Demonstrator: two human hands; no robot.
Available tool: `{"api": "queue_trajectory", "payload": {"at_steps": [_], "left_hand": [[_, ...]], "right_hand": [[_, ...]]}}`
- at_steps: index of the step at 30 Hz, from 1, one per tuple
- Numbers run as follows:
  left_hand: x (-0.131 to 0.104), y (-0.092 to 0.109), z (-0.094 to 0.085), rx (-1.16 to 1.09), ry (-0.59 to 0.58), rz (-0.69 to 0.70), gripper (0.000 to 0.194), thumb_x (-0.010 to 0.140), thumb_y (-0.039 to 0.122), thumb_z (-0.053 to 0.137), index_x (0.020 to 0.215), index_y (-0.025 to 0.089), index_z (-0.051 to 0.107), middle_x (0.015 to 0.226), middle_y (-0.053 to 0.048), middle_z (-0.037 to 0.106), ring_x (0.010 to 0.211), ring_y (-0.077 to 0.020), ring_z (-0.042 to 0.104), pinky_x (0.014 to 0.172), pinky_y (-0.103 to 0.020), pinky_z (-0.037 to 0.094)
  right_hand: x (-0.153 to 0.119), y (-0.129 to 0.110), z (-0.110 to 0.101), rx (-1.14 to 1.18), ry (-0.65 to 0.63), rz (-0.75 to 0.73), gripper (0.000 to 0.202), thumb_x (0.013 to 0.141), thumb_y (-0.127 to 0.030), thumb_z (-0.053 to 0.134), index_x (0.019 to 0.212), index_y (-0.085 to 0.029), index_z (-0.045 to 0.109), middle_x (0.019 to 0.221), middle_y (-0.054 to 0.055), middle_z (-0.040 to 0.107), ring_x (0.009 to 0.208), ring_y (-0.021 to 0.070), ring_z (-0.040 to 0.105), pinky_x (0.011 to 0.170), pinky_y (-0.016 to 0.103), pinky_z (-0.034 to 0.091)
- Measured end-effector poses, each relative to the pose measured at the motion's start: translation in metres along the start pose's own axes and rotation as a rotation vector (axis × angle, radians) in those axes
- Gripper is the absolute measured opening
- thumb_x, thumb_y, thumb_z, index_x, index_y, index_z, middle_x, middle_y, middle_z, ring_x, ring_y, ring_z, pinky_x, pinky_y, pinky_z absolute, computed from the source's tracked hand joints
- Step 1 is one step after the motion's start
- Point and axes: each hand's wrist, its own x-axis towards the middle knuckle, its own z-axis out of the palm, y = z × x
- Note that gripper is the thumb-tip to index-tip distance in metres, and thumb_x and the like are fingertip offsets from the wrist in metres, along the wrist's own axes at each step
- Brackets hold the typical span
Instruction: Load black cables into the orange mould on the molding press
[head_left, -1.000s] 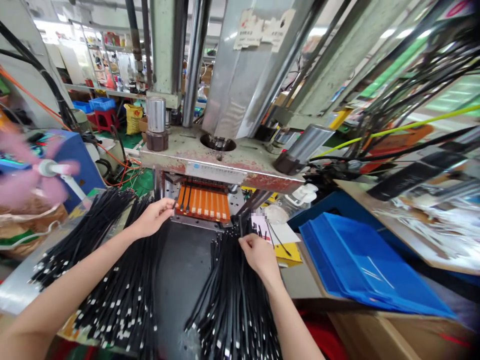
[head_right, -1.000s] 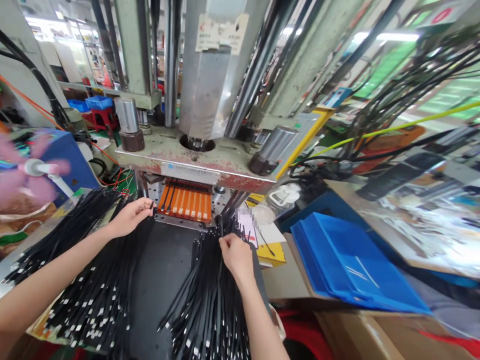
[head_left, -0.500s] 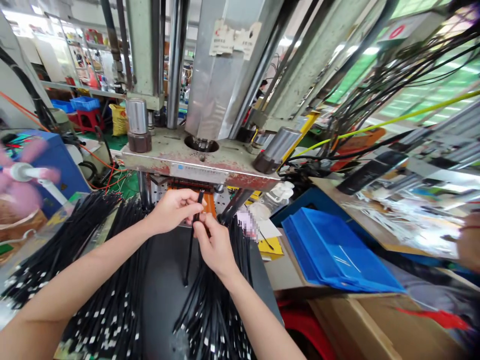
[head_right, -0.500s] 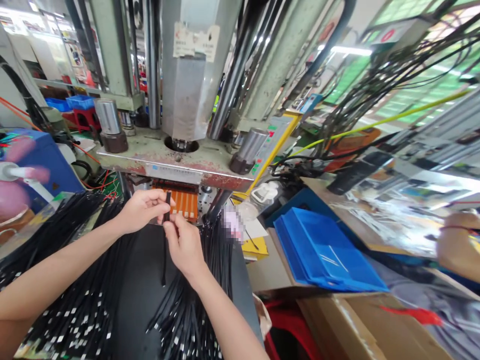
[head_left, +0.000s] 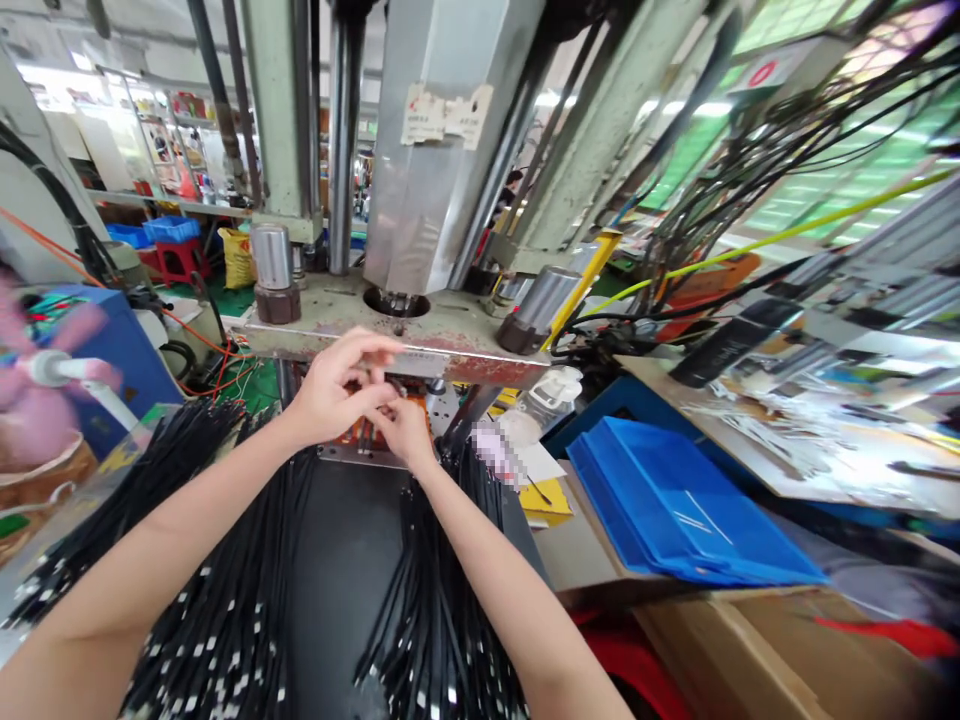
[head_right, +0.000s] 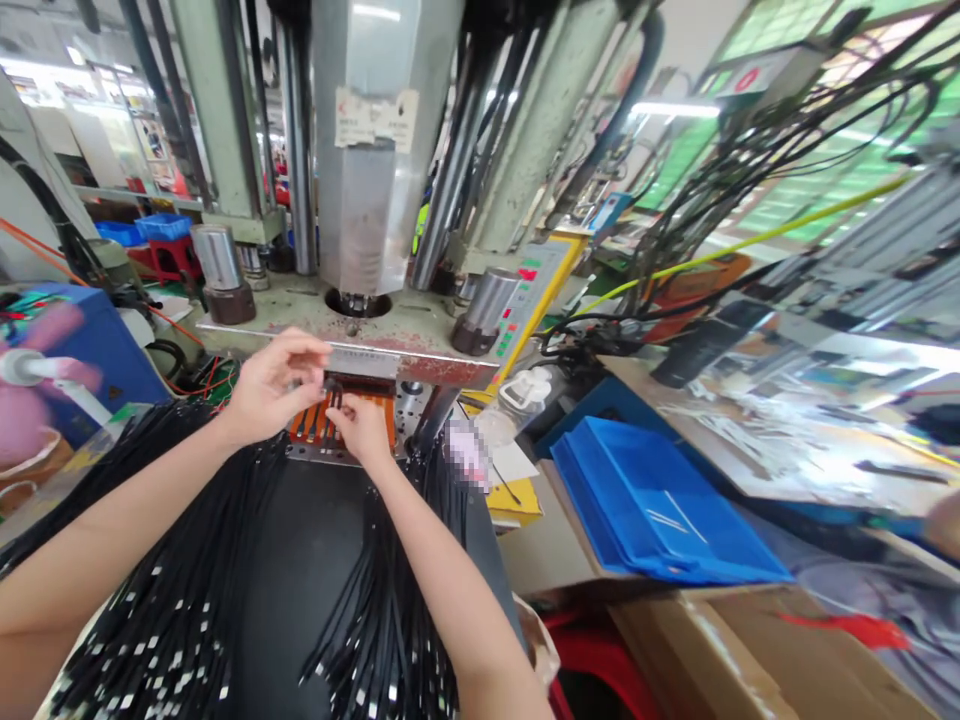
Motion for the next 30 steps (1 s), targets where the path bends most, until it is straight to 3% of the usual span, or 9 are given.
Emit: {"api": "queue_trajectory", "payload": {"at_steps": [2,5,7,10,16,20,24,27,30], "left_hand": [[-0.023,-0.02,0.005,0.109,-0.06,-0.078,0.019,0.086,0.028,0.06,0.1,0.016,0.059,0.09,-0.004,0.061,0.071,-0.0115,0.059,0.063,-0.024,0.05],[-0.065,-0.052,0.008,0.409,-0.455,-0.032,0.017,0.09,0.022,0.052,0.103,0.016,0.061,0.102,-0.008,0.067,0.096,-0.0187,0.063,0.09,-0.036,0.049],[-0.088,-0.065,0.006,0.546,-0.644,0.027,0.032,0.093,0.022,0.049,0.123,0.017,0.055,0.129,-0.011,0.059,0.123,-0.0226,0.052,0.109,-0.045,0.035],[-0.101,-0.068,0.003,0.632,-0.742,0.03,0.049,0.095,0.033,0.046,0.142,0.018,0.038,0.148,-0.012,0.042,0.138,-0.0221,0.037,0.117,-0.049,0.017],[-0.059,-0.081,0.01,0.712,-0.809,-0.163,0.053,0.099,0.046,0.024,0.145,0.023,0.036,0.15,-0.008,0.038,0.138,-0.0191,0.037,0.118,-0.05,0.004],[-0.021,-0.104,0.023,0.735,-0.84,-0.356,0.054,0.099,0.043,0.017,0.141,0.022,0.044,0.151,-0.005,0.037,0.138,-0.0206,0.036,0.116,-0.043,0.02],[0.008,-0.122,0.037,0.734,-0.796,-0.427,0.047,0.099,0.031,0.024,0.13,0.015,0.054,0.143,-0.01,0.049,0.13,-0.0207,0.047,0.108,-0.032,0.033],[0.015,-0.127,0.043,0.74,-0.759,-0.444,0.041,0.097,0.029,0.031,0.128,0.016,0.055,0.138,-0.011,0.054,0.126,-0.0208,0.051,0.107,-0.033,0.035],[-0.004,-0.12,0.036,0.739,-0.727,-0.439,0.047,0.1,0.036,0.023,0.137,0.017,0.046,0.143,-0.01,0.048,0.13,-0.0209,0.046,0.108,-0.036,0.034]], "right_hand": [[0.017,0.003,0.001,0.005,0.015,0.037,0.016,0.079,-0.028,0.063,0.068,-0.017,0.065,0.056,-0.003,0.061,0.054,0.012,0.054,0.054,0.02,0.037],[0.027,0.006,0.001,-0.026,-0.001,0.073,0.019,0.079,-0.024,0.063,0.061,-0.018,0.062,0.054,-0.003,0.062,0.055,0.0127,0.058,0.057,0.02,0.04],[0.026,0.008,0.0,-0.051,-0.023,0.071,0.014,0.078,-0.02,0.062,0.065,-0.018,0.066,0.059,-0.002,0.066,0.059,0.0136,0.062,0.062,0.021,0.043],[0.026,0.011,-0.002,-0.122,-0.056,0.044,0.012,0.076,-0.014,0.062,0.08,-0.02,0.072,0.069,-0.002,0.069,0.065,0.0143,0.064,0.067,0.022,0.045],[0.031,0.014,-0.003,-0.44,0.064,0.089,0.017,0.081,-0.015,0.059,0.088,-0.02,0.073,0.088,0.006,0.071,0.084,0.0183,0.064,0.08,0.027,0.044],[0.018,0.009,-0.001,-0.547,-0.006,0.093,0.011,0.083,-0.025,0.06,0.083,-0.021,0.071,0.086,0.006,0.069,0.083,0.0201,0.063,0.078,0.03,0.043],[0.021,0.002,0.002,-0.606,-0.047,0.125,0.01,0.083,-0.03,0.064,0.079,-0.023,0.069,0.083,0.005,0.067,0.082,0.0202,0.062,0.076,0.03,0.041],[0.026,-0.001,0.001,-0.621,-0.044,0.114,0.011,0.085,-0.029,0.062,0.081,-0.022,0.069,0.083,0.005,0.067,0.085,0.0208,0.062,0.077,0.03,0.041],[0.006,0.001,-0.01,-0.57,-0.038,-0.006,0.012,0.087,-0.025,0.058,0.09,-0.019,0.068,0.084,0.006,0.067,0.083,0.0185,0.062,0.078,0.027,0.043]]}}
